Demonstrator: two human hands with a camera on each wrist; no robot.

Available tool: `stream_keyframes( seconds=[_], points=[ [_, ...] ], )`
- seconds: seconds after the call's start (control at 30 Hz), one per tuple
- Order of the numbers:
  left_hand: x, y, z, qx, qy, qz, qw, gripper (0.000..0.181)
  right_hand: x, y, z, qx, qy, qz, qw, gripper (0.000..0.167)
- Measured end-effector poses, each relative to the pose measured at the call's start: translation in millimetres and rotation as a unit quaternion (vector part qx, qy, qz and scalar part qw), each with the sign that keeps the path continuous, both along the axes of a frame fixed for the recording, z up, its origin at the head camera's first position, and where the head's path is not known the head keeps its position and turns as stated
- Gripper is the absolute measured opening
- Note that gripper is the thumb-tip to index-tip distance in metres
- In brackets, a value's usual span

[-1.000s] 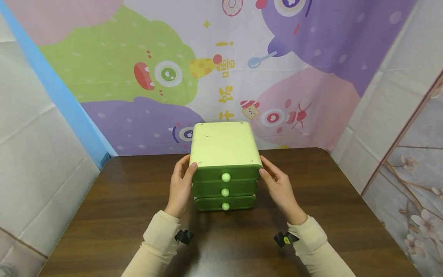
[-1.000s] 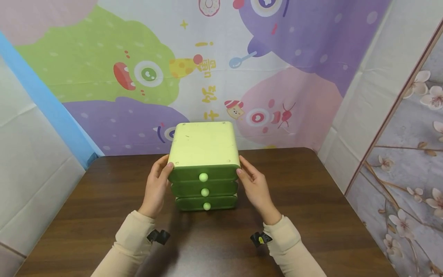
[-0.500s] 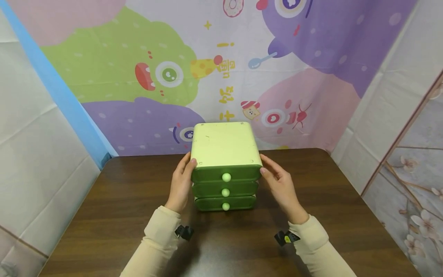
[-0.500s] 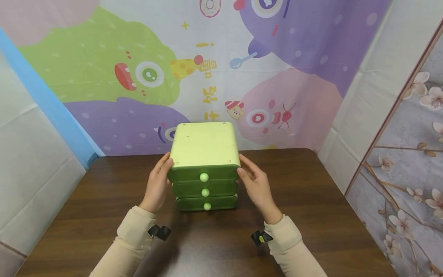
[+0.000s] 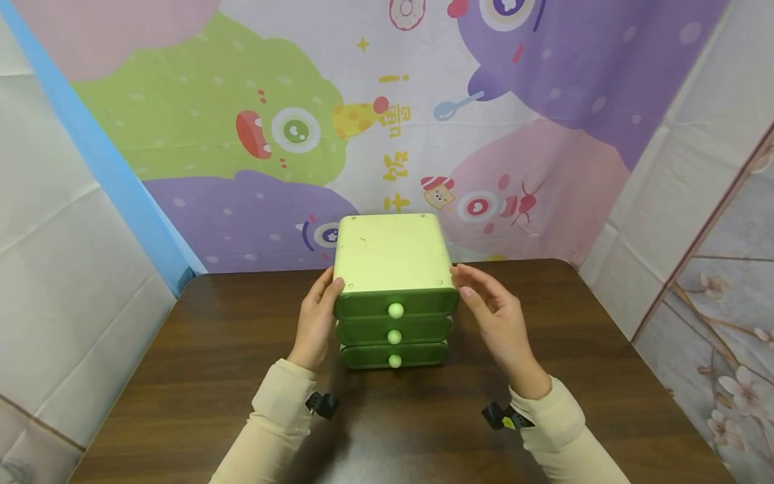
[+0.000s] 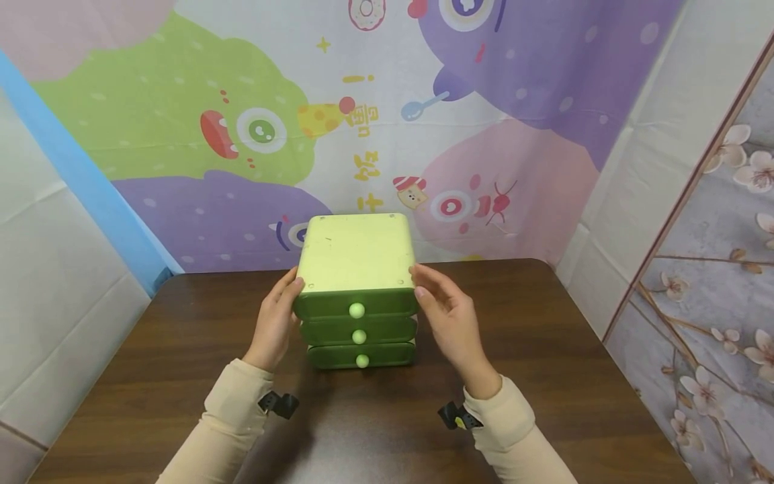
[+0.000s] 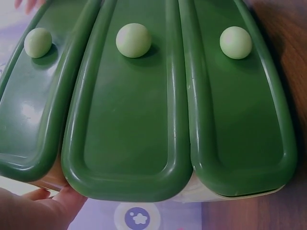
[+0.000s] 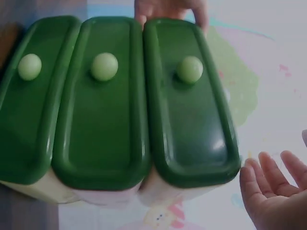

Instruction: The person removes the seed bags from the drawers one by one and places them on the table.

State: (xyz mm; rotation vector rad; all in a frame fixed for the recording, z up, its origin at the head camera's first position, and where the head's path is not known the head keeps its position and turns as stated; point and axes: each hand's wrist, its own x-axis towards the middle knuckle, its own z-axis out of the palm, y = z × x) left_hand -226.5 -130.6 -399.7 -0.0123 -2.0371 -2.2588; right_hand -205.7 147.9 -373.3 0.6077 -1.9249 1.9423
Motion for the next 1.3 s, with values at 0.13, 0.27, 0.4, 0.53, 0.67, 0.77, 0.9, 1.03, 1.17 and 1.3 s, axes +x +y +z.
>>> stream_keyframes(
  seconds=[0.13,0.27,0.4,0.53,0.67,0.77,0.9,1.03,1.17,1.3],
  points=[
    [0.3,-0.2,-0.2,-0.002,-0.001,-0.002,1.0000,0.058,5.2,-7,0.2,0.003,0.026,0.028,0.9993,0.032],
    [-0.1,-0.4,-0.2,-0.003,0.000,-0.004,1.0000,0.057,7.7,-16,-7.4,0.033,0.020,0.071,0.9967,0.031],
    [-0.5,-0.3,0.0,0.001,0.001,-0.005,1.0000,0.057,8.3,-25,-16.8,0.067,-0.020,0.092,0.9932,0.029],
    [-0.2,-0.2,0.1,0.002,0.001,-0.003,1.0000,0.058,8.5,-35,-23.5,0.087,-0.058,0.104,0.9890,0.029],
    [0.7,0.4,0.6,0.001,0.000,0.001,1.0000,0.057,7.8,-42,-30.2,0.094,-0.084,0.109,0.9859,0.027],
    [1.1,0.9,1.1,0.001,-0.002,0.002,1.0000,0.057,6.7,-47,-34.7,0.091,-0.112,0.116,0.9827,0.026],
    [0.8,1.8,1.4,0.001,-0.001,0.005,1.0000,0.056,6.0,-51,-36.6,0.084,-0.155,0.120,0.9771,0.029],
    [0.9,2.6,1.0,0.002,0.000,0.006,1.0000,0.056,4.8,-54,-35.9,0.088,-0.181,0.107,0.9737,0.031],
    [1.2,3.2,0.2,0.004,-0.002,0.009,0.9999,0.056,1.7,-59,-37.4,0.087,-0.196,0.093,0.9723,0.029],
    [1.9,4.1,0.7,0.005,-0.003,0.011,0.9999,0.056,-0.1,-63,-38.9,0.074,-0.202,0.089,0.9726,0.028]
  ],
)
